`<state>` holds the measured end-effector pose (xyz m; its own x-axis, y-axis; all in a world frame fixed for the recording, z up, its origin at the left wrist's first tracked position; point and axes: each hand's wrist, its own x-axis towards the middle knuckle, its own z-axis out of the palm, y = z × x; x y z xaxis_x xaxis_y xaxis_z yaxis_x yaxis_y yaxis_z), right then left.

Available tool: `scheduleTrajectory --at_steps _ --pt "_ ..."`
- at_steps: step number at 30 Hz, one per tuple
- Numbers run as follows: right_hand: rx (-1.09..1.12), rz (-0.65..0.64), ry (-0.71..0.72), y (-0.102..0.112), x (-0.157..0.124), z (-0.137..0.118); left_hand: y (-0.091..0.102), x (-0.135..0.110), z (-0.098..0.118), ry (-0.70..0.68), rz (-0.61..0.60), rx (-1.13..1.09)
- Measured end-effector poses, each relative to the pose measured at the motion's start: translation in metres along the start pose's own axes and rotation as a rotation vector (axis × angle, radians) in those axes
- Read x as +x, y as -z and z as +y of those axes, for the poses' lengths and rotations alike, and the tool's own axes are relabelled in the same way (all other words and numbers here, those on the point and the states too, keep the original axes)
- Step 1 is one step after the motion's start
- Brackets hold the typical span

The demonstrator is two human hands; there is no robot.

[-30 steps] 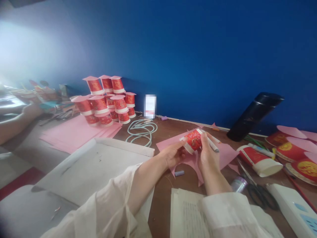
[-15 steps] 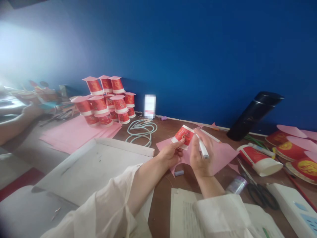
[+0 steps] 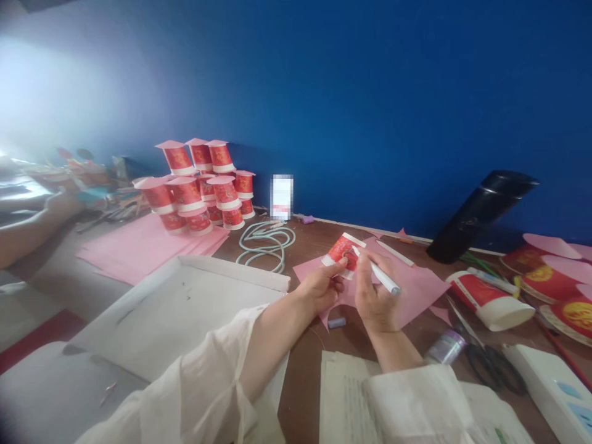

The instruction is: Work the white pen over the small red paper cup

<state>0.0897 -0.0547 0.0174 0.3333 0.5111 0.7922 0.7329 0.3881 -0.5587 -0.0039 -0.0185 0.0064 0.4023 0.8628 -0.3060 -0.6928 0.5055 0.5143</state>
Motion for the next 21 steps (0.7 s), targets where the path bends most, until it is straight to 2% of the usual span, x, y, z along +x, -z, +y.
scheduleTrajectory --at_steps 21 --pt "-0.012 0.004 -0.054 -0.0018 0.0005 0.0050 -0.0002 0.0006 0.0013 0.029 0.010 -0.037"
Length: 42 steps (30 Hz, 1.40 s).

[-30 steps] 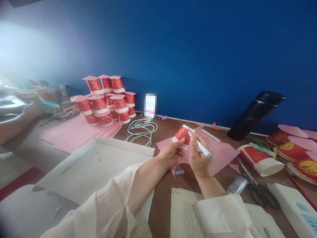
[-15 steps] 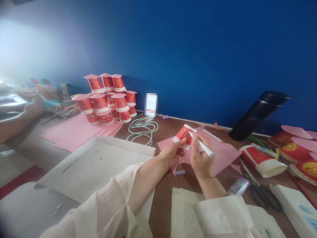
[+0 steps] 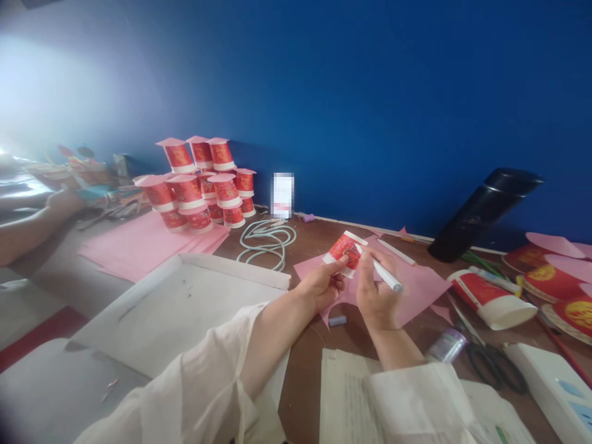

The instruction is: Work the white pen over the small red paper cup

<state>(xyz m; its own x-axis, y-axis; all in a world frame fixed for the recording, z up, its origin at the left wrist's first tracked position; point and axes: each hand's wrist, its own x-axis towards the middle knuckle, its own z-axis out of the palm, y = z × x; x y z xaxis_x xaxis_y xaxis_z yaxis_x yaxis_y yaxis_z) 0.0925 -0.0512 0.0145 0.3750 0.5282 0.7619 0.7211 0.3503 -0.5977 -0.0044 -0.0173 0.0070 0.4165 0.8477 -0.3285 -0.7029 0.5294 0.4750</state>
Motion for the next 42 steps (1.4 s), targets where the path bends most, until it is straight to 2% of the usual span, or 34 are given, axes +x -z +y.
scheduleTrajectory --at_steps 20,26,36,42 --pt "-0.061 0.034 0.050 -0.0005 -0.0013 -0.0003 -0.0017 -0.0022 0.0028 0.039 0.002 -0.095" --pt "-0.002 0.067 0.045 -0.0005 -0.0003 -0.0002 -0.0018 -0.0024 0.0041 0.045 0.003 -0.118" --pt "-0.015 0.034 0.025 -0.0003 -0.0001 -0.0011 -0.0027 -0.0029 0.0050 0.038 0.023 -0.103" --pt "-0.013 0.077 0.009 -0.0017 -0.0005 0.0041 -0.0039 -0.0047 0.0050 0.031 0.061 -0.111"
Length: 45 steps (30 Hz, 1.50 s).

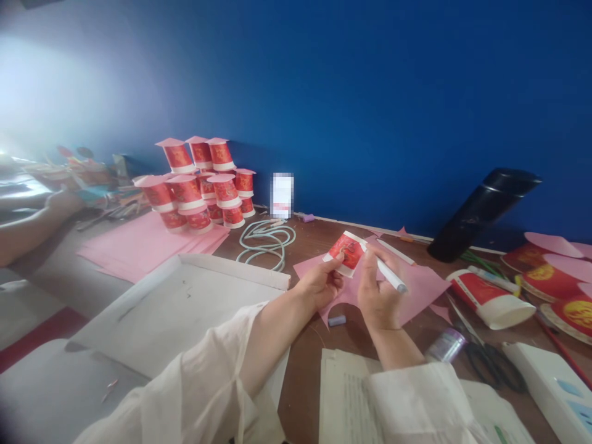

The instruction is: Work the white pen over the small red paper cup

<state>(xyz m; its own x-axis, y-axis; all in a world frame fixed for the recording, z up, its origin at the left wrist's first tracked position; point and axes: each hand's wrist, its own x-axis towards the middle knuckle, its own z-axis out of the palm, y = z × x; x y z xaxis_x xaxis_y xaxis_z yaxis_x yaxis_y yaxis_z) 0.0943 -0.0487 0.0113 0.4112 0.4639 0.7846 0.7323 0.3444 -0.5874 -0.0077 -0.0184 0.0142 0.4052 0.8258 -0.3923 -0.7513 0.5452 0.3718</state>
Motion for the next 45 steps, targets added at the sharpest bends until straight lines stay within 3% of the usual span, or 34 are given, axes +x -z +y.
scheduleTrajectory --at_steps 8,15,40,45 --pt "-0.013 -0.015 0.073 0.0006 -0.0011 -0.0028 0.0011 0.0021 0.0001 0.005 -0.020 -0.002" --pt "0.002 -0.007 0.002 0.0000 -0.0014 0.0003 0.0017 0.0031 -0.0004 -0.010 -0.028 0.008" --pt "-0.003 -0.050 0.001 0.0015 -0.0004 -0.0024 0.0018 0.0029 0.0017 -0.015 -0.002 0.003" --pt "-0.041 -0.008 -0.016 0.0008 -0.0009 -0.0005 0.0023 0.0037 0.0012 -0.021 -0.019 0.012"
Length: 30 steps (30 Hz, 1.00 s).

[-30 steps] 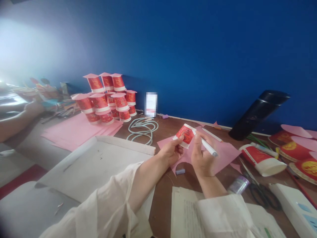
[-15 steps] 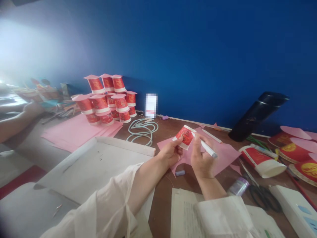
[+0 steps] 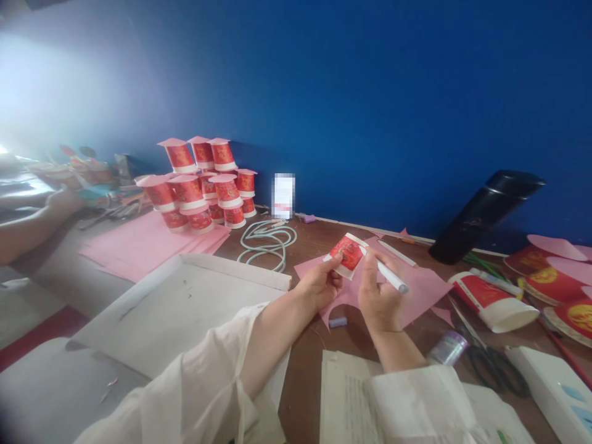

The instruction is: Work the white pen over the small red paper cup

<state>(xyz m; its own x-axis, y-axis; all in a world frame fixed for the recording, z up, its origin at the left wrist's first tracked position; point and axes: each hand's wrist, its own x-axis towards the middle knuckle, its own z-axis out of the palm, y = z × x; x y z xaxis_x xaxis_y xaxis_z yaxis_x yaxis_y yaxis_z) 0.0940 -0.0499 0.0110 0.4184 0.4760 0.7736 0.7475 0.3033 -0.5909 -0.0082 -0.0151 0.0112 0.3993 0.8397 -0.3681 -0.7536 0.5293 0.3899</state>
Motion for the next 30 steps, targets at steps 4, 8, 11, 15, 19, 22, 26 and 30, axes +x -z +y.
scheduleTrajectory --at_steps 4,8,11,15,19,22,26,30 --pt "0.030 -0.015 0.005 0.0013 0.0006 -0.0020 0.0007 0.0011 -0.0001 -0.001 0.016 -0.014" --pt "0.030 -0.030 0.011 0.0011 0.0004 -0.0010 0.0008 0.0015 0.0005 0.001 0.022 -0.010" --pt "0.001 -0.036 0.001 0.0004 0.0001 0.0009 0.0003 0.0012 0.0008 -0.004 0.029 -0.004" --pt "-0.038 -0.032 0.009 0.0005 0.0004 0.0021 -0.0002 0.0013 0.0006 -0.010 0.029 0.008" --pt "-0.024 -0.001 0.038 0.0015 0.0012 0.0007 0.0009 0.0025 -0.0002 -0.012 0.027 0.017" --pt "-0.019 -0.001 0.025 0.0017 0.0012 -0.0004 0.0016 0.0030 -0.0005 -0.014 0.026 0.005" --pt "-0.021 -0.031 0.018 0.0011 0.0006 0.0012 0.0007 0.0023 0.0000 -0.013 0.034 0.005" --pt "-0.052 -0.004 0.030 0.0017 0.0015 0.0015 -0.0004 0.0020 0.0008 -0.005 0.037 0.012"
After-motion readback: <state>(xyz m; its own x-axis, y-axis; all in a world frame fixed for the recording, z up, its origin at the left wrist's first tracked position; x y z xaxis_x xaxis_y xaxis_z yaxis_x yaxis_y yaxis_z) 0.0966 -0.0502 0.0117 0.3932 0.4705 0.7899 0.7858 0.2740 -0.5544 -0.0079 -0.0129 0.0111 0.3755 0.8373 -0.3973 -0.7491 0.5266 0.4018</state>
